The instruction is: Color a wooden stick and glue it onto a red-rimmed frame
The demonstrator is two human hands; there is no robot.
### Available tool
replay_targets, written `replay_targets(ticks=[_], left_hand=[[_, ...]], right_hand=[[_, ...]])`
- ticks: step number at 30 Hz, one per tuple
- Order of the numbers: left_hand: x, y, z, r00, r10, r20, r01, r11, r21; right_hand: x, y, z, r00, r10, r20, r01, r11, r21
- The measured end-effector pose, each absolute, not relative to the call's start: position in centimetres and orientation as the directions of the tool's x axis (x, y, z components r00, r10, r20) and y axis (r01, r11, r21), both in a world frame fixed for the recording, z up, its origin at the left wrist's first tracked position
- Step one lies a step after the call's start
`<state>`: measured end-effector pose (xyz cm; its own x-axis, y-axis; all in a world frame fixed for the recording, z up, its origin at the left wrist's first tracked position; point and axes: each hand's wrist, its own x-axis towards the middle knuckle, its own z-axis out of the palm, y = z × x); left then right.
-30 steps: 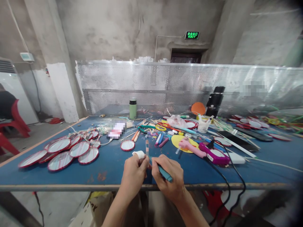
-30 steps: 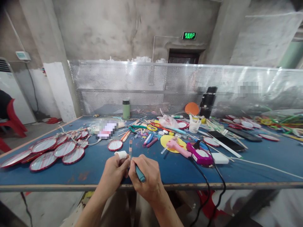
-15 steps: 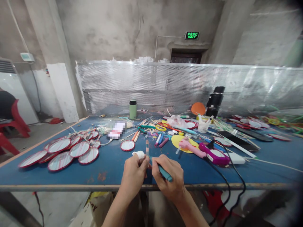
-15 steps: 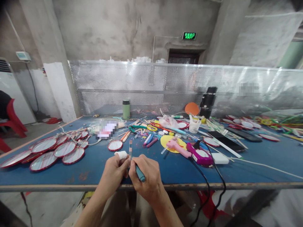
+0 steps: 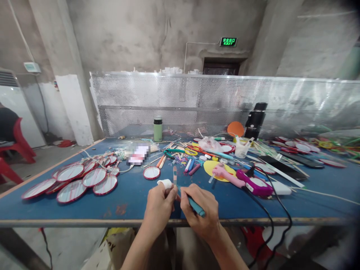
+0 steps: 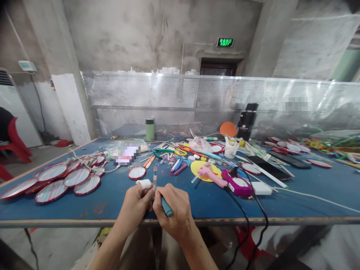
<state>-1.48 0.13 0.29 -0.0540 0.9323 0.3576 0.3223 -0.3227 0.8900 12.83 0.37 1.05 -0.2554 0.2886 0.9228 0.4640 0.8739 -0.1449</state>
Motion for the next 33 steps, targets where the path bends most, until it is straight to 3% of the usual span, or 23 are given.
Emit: replay_targets(ticks=[33], left_hand=[[-1.45, 0.14, 0.1, -0.063, 0.928, 0.368, 0.312, -0.332, 0.89]], right_hand=[[12.78, 0.3, 1.29, -0.288, 0.294, 0.911, 0.432, 0.889, -0.151]])
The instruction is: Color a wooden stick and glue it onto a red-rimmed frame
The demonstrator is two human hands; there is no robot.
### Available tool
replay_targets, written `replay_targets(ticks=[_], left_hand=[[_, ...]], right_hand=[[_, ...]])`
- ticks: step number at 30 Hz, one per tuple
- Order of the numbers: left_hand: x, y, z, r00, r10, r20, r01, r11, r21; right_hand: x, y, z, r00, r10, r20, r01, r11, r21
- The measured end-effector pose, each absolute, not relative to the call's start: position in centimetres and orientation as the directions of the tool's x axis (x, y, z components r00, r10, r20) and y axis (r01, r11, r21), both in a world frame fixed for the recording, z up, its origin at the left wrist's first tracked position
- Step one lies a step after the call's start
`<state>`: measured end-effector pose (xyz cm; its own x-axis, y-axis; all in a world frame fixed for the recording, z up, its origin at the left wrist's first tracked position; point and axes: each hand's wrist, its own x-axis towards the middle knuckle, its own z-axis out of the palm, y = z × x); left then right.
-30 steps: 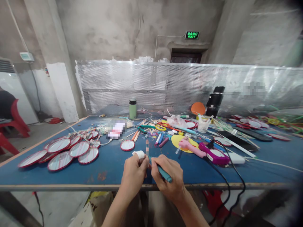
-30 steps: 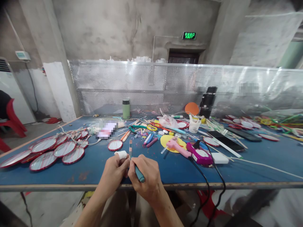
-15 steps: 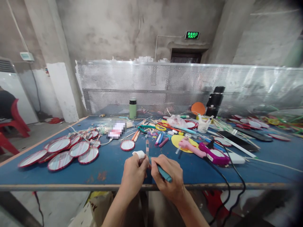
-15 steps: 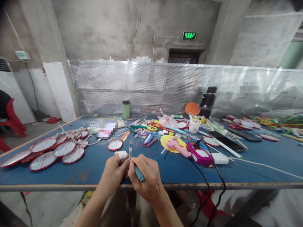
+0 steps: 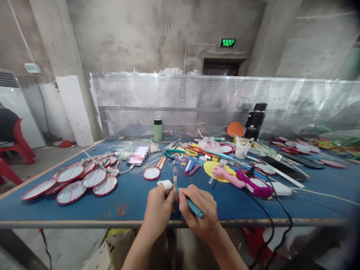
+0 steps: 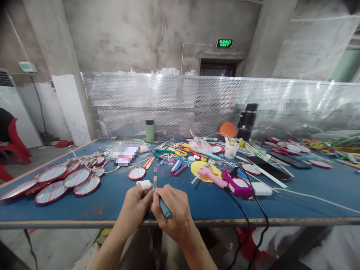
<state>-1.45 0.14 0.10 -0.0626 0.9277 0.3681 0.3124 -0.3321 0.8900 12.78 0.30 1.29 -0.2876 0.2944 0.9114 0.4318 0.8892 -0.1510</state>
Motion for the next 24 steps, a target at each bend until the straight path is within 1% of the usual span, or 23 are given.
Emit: replay_targets(ticks=[7, 13, 24], left_hand=[[-1.34, 0.35, 0.05, -0.072, 0.921, 0.382, 0.304, -0.345, 0.888], [-1.35, 0.44, 0.11, -0.057, 0.929, 0.367, 0.294, -0.336, 0.895], [-1.32, 0.3, 0.33, -0.063, 0.925, 0.375, 0.304, -0.34, 0.89]], right_hand=[[12.83, 0.3, 1.34, -0.288, 0.279, 0.916, 0.443, 0.887, -0.131], [12.74, 0.27, 1.35, -0.261, 0.261, 0.929, 0.477, 0.872, -0.111], [12.77, 0.32, 1.37, -0.261, 0.264, 0.929, 0.473, 0.873, -0.115]])
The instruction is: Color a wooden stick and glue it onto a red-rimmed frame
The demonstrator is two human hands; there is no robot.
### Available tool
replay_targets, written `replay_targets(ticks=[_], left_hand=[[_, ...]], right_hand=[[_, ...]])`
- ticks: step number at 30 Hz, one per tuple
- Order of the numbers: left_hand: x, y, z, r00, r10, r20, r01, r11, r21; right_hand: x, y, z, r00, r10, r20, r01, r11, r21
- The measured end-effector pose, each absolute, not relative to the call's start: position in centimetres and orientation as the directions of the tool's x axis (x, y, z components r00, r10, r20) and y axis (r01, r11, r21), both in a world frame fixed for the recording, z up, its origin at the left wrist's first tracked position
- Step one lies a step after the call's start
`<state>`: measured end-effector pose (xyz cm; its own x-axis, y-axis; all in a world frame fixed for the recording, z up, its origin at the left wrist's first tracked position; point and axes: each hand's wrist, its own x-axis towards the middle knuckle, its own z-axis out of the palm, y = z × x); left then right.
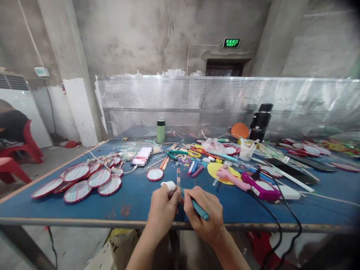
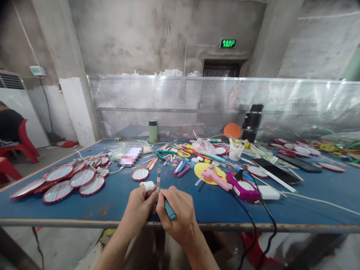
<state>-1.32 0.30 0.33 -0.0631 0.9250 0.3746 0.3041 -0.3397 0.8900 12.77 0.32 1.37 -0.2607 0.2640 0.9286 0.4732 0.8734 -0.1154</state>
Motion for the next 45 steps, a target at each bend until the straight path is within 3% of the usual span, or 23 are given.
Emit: replay_targets(ticks=[13, 45], left_hand=[[-1.37, 0.18, 0.62, -0.06, 0.943, 0.327, 0.27, -0.3, 0.915], [-1.46, 0.38, 0.16, -0.043, 0.932, 0.36, 0.31, -0.33, 0.892]], right_hand=[[12.9, 0.19, 1.13, -0.208, 0.256, 0.944, 0.479, 0.868, -0.13], [12.95, 0.56, 0.94, -0.262, 0.293, 0.92, 0.455, 0.878, -0.15]])
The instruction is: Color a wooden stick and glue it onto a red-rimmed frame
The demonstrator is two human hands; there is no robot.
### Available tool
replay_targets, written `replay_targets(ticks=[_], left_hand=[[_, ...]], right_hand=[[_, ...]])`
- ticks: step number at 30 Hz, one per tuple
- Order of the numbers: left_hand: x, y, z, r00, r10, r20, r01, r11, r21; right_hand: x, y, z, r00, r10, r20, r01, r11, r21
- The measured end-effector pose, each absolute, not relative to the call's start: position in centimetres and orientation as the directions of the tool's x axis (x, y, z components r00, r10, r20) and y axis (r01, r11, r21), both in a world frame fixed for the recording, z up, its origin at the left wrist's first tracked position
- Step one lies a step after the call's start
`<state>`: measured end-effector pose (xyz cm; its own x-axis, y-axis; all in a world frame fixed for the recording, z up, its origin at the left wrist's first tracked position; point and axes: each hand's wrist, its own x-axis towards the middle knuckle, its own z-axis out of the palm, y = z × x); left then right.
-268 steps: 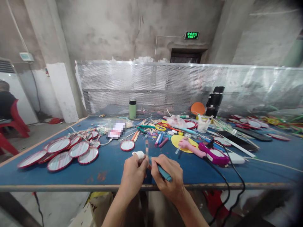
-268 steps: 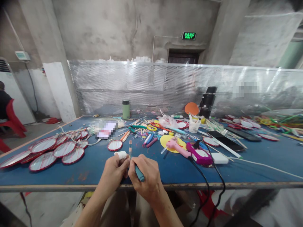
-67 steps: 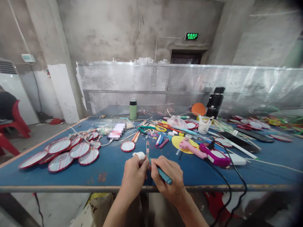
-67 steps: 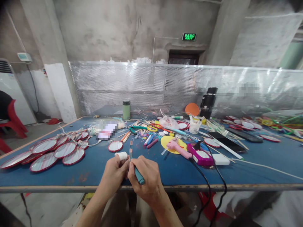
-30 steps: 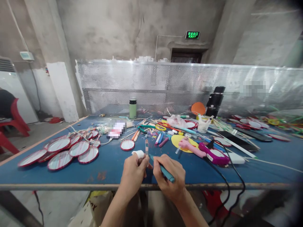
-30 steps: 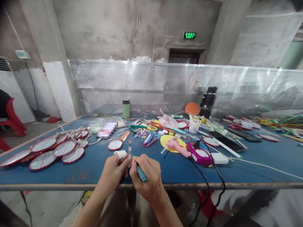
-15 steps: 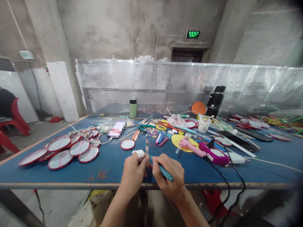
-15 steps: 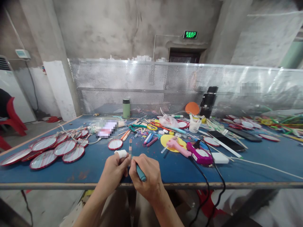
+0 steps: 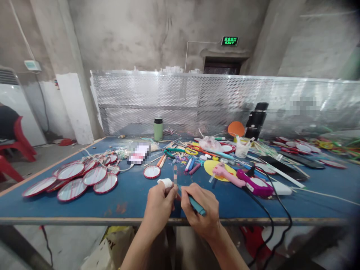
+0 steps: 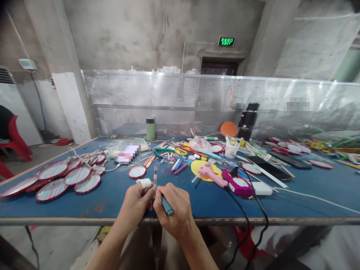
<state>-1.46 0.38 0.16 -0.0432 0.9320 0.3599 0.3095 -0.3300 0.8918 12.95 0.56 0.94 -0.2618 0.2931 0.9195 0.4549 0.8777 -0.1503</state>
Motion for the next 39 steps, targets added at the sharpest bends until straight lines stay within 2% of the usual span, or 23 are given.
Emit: replay_targets(ticks=[39], left_hand=[[-1.48, 0.39, -0.02, -0.046, 0.93, 0.364, 0.304, -0.334, 0.892]], right_hand=[[12.86, 0.31, 1.25, -0.292, 0.288, 0.912, 0.444, 0.885, -0.137]])
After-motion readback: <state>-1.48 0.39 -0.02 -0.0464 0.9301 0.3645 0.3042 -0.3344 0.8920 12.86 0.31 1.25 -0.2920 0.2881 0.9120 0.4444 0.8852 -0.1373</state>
